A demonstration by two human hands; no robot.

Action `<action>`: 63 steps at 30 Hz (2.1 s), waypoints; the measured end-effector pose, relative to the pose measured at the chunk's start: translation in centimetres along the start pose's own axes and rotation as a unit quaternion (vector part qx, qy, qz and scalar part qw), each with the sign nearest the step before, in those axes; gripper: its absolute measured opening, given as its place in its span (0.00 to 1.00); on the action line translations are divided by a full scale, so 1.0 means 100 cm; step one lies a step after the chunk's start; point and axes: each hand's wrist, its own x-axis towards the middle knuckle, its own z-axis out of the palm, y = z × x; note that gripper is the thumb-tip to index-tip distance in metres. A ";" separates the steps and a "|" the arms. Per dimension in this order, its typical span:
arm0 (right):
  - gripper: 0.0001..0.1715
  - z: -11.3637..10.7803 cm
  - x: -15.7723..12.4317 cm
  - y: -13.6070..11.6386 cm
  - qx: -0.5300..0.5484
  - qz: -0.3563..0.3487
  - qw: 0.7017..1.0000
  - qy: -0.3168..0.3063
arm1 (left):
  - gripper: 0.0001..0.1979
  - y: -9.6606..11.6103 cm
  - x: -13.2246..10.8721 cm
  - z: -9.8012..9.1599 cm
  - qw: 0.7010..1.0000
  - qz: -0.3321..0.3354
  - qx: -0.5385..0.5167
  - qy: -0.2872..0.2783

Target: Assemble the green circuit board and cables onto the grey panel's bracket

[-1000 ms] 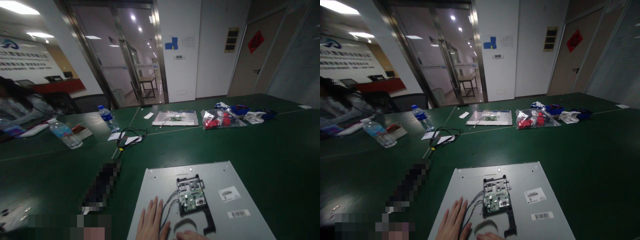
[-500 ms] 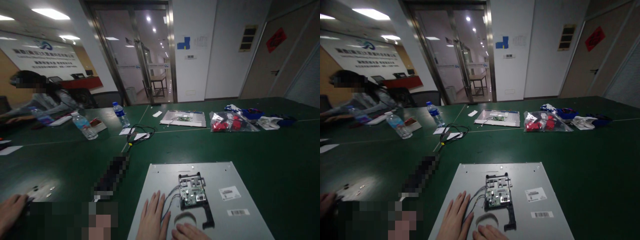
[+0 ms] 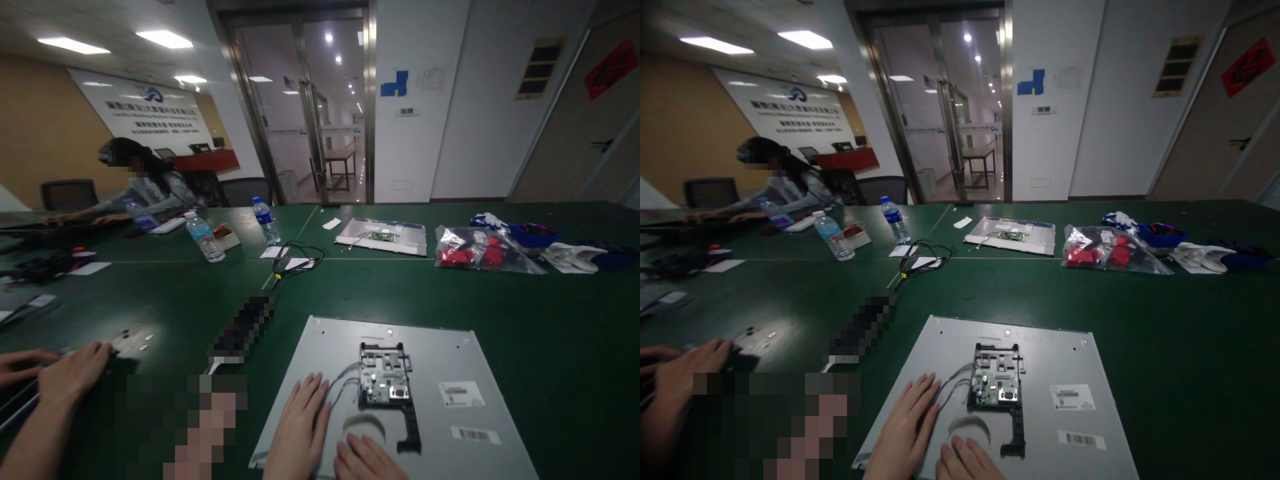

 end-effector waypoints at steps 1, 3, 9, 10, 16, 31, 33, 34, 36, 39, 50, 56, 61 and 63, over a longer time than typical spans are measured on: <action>0.11 -0.004 0.000 0.001 -0.003 0.005 1.000 0.008 | 0.18 0.001 0.000 0.000 1.000 -0.003 -0.006 -0.003; 0.12 -0.014 0.003 0.002 -0.007 0.016 1.000 0.022 | 0.18 0.002 0.000 0.001 1.000 -0.007 -0.015 -0.004; 0.13 -0.041 0.022 0.005 0.005 0.042 0.999 -0.015 | 0.18 0.005 0.001 0.001 0.999 -0.006 -0.038 -0.004; 0.13 -0.045 0.024 0.005 0.009 0.044 0.999 -0.026 | 0.18 0.007 0.001 -0.001 0.999 -0.004 -0.042 0.001; 0.15 -0.058 0.030 0.003 0.044 0.067 0.995 -0.052 | 0.16 0.019 0.001 -0.021 0.996 0.043 -0.078 0.003; 0.22 -0.123 -0.004 0.043 0.022 0.277 0.958 -0.074 | 0.13 0.031 0.019 -0.025 0.988 0.083 -0.130 0.011; 0.30 -0.126 -0.019 0.049 -0.007 0.324 0.942 -0.092 | 0.13 0.029 0.016 -0.020 0.988 0.075 -0.133 0.003; 0.35 -0.125 -0.024 0.051 -0.013 0.333 0.937 -0.106 | 0.13 0.028 0.014 -0.017 0.988 0.074 -0.135 -0.002; 0.42 -0.120 -0.028 0.053 -0.008 0.332 0.934 -0.132 | 0.13 0.026 0.009 -0.011 0.988 0.071 -0.140 -0.010; 0.45 -0.112 -0.026 0.052 0.005 0.321 0.935 -0.153 | 0.12 0.024 0.002 -0.004 0.987 0.065 -0.148 -0.006; 0.37 -0.107 -0.026 0.051 0.013 0.309 0.940 -0.145 | 0.10 0.024 0.004 -0.005 0.985 0.081 -0.155 -0.007; 0.35 -0.107 -0.025 0.052 0.027 0.315 0.935 -0.163 | 0.11 0.025 0.004 -0.004 0.984 0.073 -0.160 -0.037; 0.33 -0.112 -0.020 0.053 0.043 0.325 0.930 -0.168 | 0.11 0.026 0.004 -0.004 0.985 0.072 -0.151 -0.048; 0.32 -0.113 -0.020 0.053 0.047 0.331 0.926 -0.176 | 0.11 0.027 0.003 -0.005 0.985 0.065 -0.149 -0.050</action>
